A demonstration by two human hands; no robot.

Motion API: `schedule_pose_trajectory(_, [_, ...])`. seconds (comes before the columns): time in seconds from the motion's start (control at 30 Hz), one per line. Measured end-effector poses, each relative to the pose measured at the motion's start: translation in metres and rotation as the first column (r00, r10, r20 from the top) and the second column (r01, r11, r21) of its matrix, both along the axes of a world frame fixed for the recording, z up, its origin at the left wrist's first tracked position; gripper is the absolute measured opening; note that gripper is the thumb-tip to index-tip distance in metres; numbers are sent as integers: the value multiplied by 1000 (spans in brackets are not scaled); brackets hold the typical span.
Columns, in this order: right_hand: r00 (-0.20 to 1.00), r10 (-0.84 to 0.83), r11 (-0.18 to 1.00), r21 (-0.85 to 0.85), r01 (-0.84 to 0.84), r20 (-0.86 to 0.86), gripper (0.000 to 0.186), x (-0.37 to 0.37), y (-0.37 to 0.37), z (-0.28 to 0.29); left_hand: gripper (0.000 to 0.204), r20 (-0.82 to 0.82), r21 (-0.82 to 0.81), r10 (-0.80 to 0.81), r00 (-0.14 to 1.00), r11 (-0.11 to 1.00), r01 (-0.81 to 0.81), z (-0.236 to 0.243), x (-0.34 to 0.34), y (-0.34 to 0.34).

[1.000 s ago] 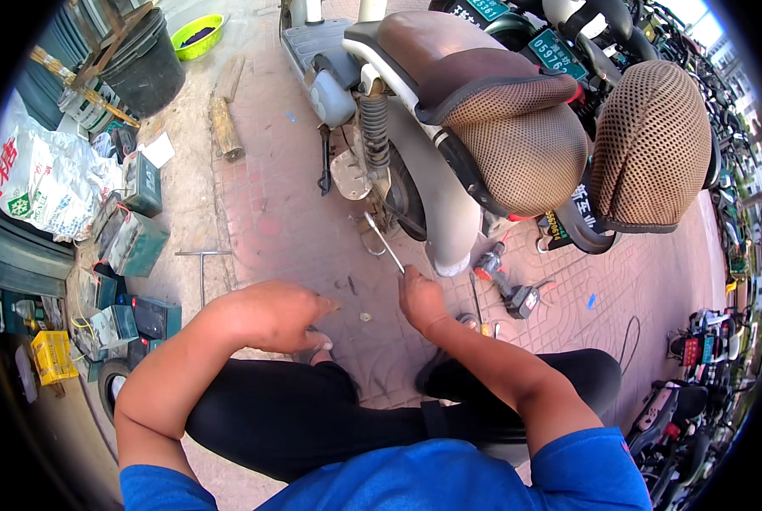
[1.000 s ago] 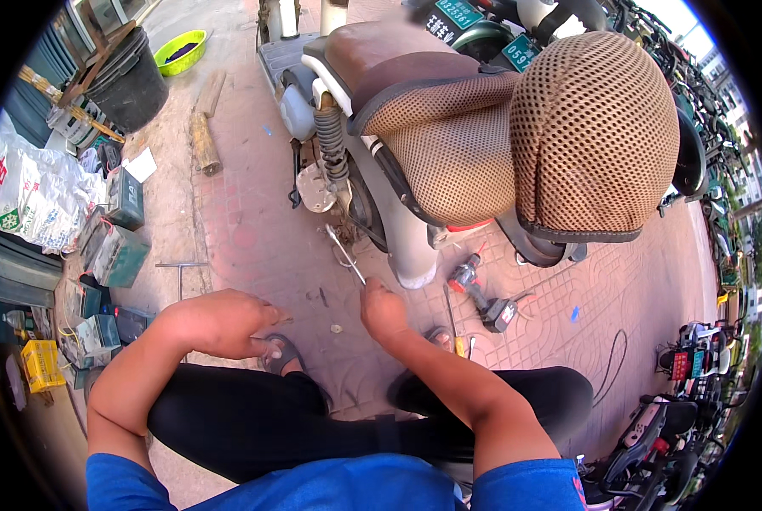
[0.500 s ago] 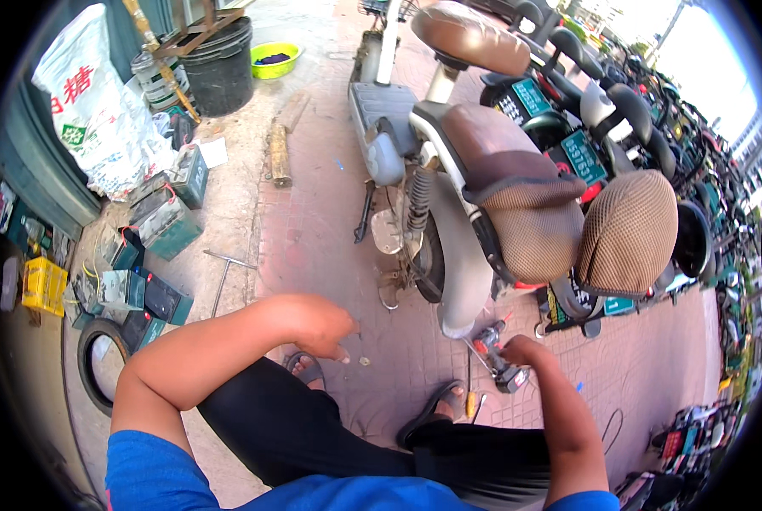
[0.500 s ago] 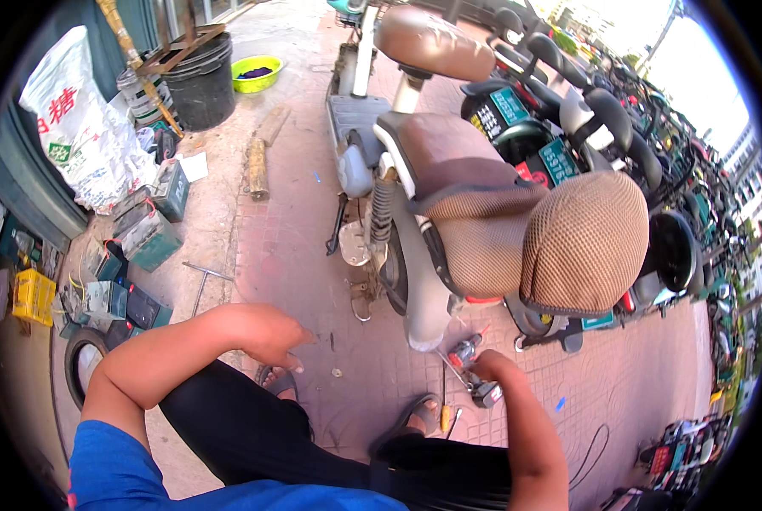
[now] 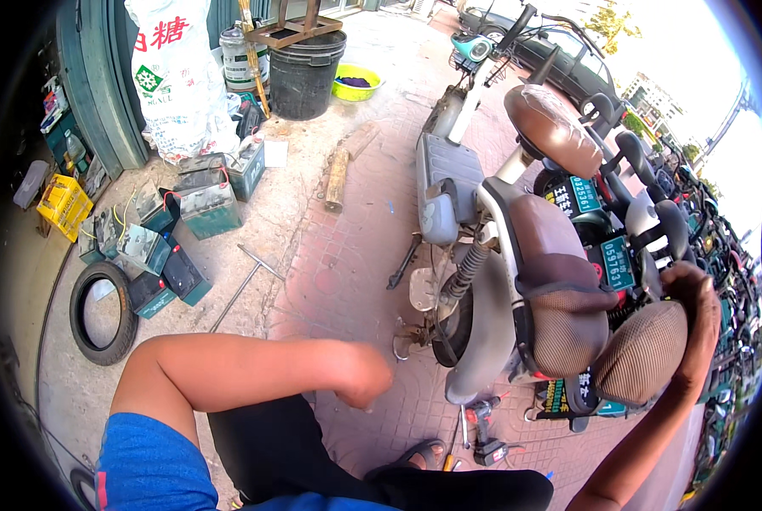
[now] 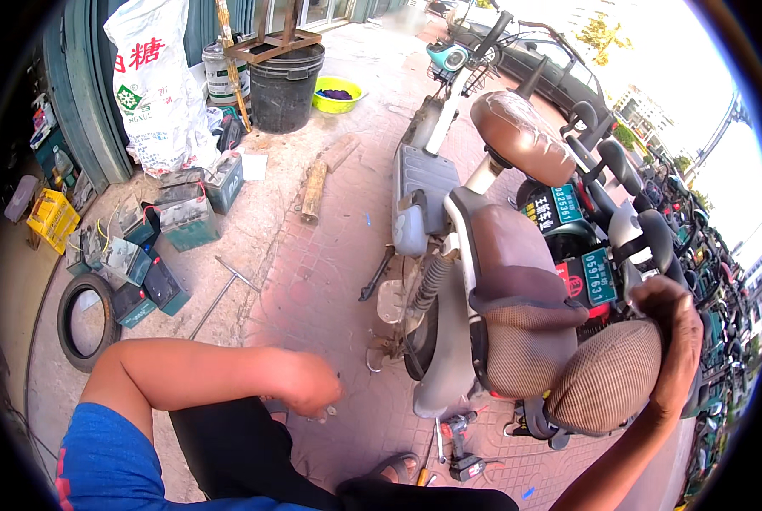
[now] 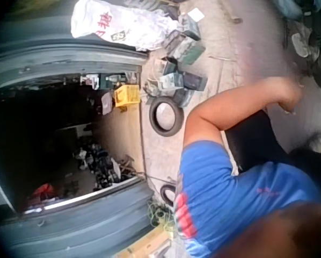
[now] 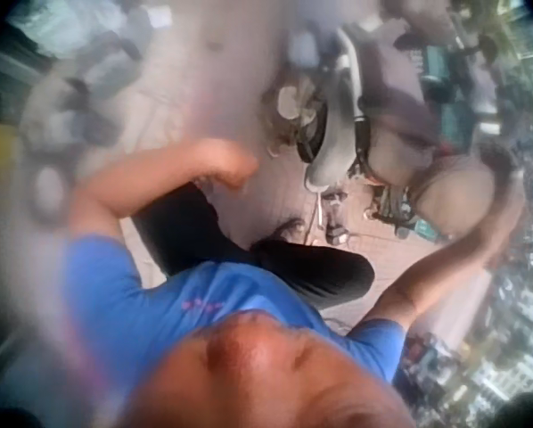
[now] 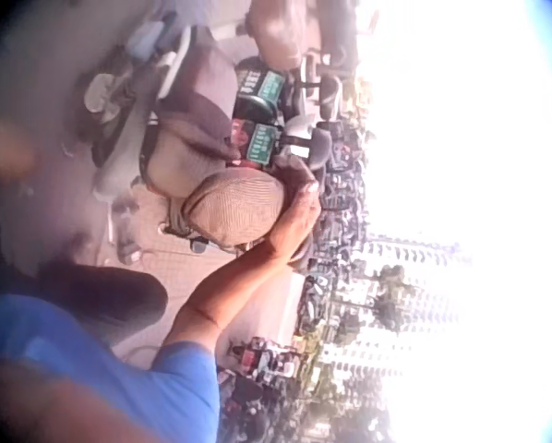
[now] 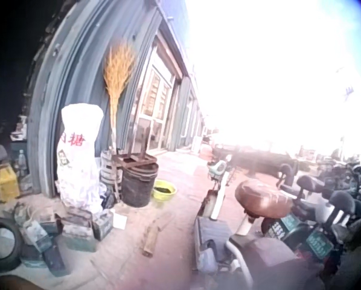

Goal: The person unscrews bolts from a moped frame and removes a decorative cover using a drill and a wrench.

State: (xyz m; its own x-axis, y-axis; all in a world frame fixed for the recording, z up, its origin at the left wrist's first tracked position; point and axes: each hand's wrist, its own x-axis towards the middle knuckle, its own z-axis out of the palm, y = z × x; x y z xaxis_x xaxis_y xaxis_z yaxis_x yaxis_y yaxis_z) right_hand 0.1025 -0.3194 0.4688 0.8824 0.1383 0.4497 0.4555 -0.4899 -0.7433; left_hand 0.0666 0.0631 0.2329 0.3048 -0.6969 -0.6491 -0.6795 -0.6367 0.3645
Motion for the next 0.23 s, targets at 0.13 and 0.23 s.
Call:
schedule_pose_trajectory(0.13, [985,-171,927,-335,172,31,33,-21,-27,5,32,-56,-75,45,997,996,-49,-8,12,13])
schedule_pose_trajectory(0.23, [972,-216,895,-378,235,91,28,-10,-20,-8,31,-66,-102,77,995,991,-84,-38,23,26])
